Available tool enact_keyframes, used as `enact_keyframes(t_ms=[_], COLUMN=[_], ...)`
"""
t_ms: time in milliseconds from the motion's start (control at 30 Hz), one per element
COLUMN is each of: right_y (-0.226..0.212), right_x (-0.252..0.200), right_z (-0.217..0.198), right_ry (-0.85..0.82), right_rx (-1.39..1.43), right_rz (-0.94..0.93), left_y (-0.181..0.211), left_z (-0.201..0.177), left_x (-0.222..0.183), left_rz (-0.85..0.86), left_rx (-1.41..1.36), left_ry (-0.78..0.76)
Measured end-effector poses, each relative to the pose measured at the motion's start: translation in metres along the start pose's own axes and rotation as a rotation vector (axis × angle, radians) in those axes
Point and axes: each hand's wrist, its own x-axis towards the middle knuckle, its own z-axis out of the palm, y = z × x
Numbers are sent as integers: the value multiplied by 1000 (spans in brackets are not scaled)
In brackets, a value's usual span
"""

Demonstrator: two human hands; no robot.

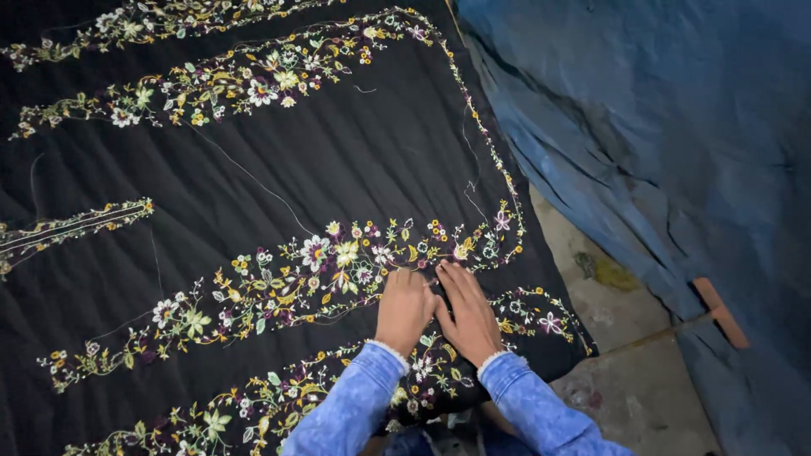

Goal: Picking loose threads and debris from an embroidered garment to finish it.

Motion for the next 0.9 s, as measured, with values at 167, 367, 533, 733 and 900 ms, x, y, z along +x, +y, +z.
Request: enact_keyframes(t_ms=[167, 367, 533, 733, 900], right_y=[1, -4, -6, -5, -6], right_x=[1, 3, 3, 0, 0], right_z=[-1, -6, -7, -3, -3], right_ry=[-32, -49, -40, -22, -42], right_rx=[6, 7, -10, -152, -155], right_rz=[-7, -8, -18, -45, -32], left_y=[-18, -16, -7, -54, -81], left_z=[-22, -47, -45, -59, -125], left_x=[-6, 6, 8, -29, -19], left_rz=[-171, -232, -473, -264, -507], left_rx=[-332, -450, -714, 102, -310], left_ry=[-127, -118, -219, -409, -205])
